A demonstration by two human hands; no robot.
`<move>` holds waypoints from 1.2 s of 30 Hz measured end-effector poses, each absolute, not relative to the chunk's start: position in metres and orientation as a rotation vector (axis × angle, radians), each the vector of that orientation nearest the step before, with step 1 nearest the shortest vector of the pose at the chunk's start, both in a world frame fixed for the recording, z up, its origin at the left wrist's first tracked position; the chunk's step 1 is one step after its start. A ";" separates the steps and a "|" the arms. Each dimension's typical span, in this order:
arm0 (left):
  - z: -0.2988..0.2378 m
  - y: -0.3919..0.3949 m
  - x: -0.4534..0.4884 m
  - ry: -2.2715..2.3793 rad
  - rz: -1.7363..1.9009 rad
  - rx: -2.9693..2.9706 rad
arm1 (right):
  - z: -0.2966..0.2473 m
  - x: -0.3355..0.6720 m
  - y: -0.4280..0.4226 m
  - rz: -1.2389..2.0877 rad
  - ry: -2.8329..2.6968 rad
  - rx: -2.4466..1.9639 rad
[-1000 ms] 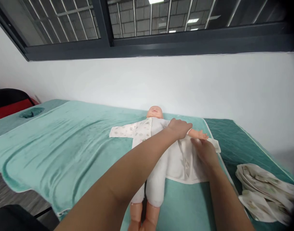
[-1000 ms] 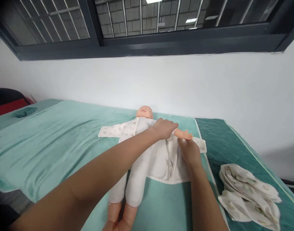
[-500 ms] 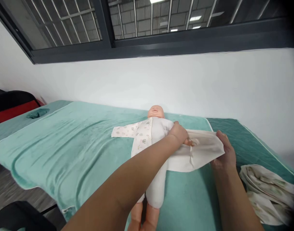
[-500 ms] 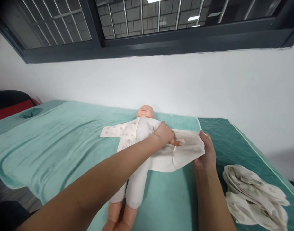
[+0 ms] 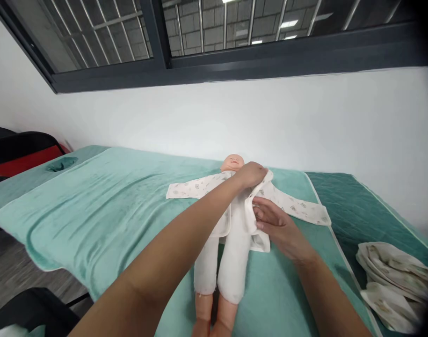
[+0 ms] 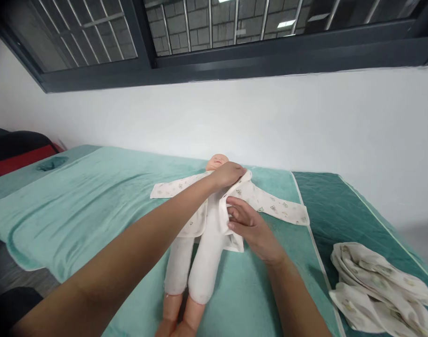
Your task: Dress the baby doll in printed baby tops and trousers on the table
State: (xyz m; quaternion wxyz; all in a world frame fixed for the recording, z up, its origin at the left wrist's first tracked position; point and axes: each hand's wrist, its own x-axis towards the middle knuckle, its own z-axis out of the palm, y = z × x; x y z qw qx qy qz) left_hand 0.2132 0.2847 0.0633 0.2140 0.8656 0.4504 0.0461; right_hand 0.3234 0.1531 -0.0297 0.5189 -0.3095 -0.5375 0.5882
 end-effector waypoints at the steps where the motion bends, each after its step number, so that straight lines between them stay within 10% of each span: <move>1: 0.065 0.284 0.211 1.240 0.171 2.335 | -0.028 0.322 0.152 1.435 -1.335 -0.731; 28: 0.034 0.268 0.162 1.591 0.611 2.487 | -0.033 0.321 0.149 0.999 -1.606 -1.174; 36: 0.039 0.270 0.162 1.628 0.640 2.244 | -0.060 0.372 0.177 0.422 -1.365 -1.983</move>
